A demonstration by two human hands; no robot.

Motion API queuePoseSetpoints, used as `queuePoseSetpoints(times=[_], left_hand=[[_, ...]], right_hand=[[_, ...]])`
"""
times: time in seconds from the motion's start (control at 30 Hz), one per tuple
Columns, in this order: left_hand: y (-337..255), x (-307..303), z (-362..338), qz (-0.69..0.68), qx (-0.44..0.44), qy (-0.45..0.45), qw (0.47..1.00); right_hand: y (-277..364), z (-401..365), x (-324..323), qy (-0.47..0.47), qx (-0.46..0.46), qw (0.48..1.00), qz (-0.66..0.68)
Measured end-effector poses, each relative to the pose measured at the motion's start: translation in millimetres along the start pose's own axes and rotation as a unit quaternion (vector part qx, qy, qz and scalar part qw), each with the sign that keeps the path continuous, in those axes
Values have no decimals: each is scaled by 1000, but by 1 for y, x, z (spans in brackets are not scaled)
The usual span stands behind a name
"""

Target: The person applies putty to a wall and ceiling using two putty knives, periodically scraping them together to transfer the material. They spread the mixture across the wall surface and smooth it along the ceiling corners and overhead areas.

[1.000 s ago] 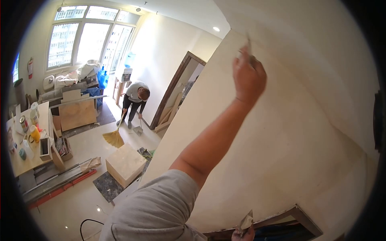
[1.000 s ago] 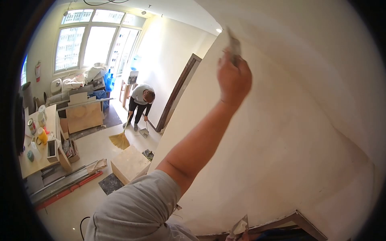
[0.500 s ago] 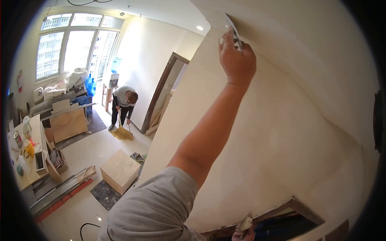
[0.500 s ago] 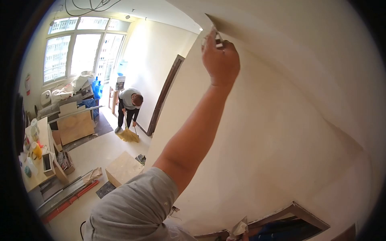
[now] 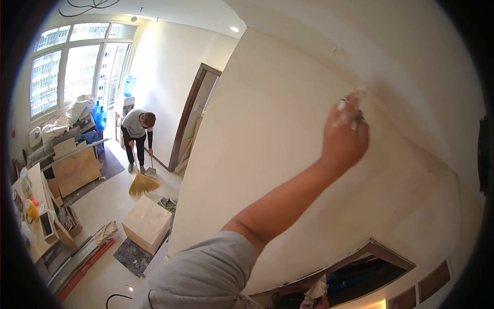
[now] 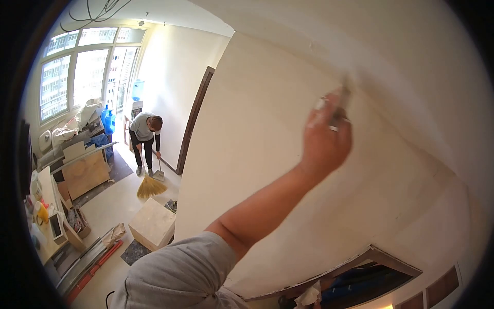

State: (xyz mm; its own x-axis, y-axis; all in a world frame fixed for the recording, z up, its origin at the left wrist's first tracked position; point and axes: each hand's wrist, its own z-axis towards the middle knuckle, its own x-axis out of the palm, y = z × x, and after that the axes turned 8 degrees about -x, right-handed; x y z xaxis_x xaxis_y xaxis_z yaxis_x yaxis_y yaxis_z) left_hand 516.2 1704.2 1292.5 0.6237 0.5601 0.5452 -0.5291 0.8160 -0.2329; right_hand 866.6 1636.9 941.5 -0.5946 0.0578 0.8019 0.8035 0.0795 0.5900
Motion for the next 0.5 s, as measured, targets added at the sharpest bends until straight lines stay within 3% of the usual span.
queuePoseSetpoints(times=[0.03,0.1,0.17,0.27,0.37,0.47,0.5], left_hand=[[4,-15,1,86,-6,-48,995],[16,-51,30,119,-64,-123,983],[33,-80,66,132,-30,-238,962],[44,-103,106,118,16,-251,961],[42,-101,121,122,39,-207,970],[22,-70,106,90,-17,-212,973],[22,-58,97,93,14,-213,972]], right_hand=[[2,-1,-5,28,6,999,22],[5,1,-18,59,28,996,58],[8,9,-38,62,58,993,84],[6,13,-52,146,26,987,62],[4,-3,-15,-3,10,998,55],[-3,1,2,10,-5,999,40],[-5,4,0,21,-7,1000,23]])
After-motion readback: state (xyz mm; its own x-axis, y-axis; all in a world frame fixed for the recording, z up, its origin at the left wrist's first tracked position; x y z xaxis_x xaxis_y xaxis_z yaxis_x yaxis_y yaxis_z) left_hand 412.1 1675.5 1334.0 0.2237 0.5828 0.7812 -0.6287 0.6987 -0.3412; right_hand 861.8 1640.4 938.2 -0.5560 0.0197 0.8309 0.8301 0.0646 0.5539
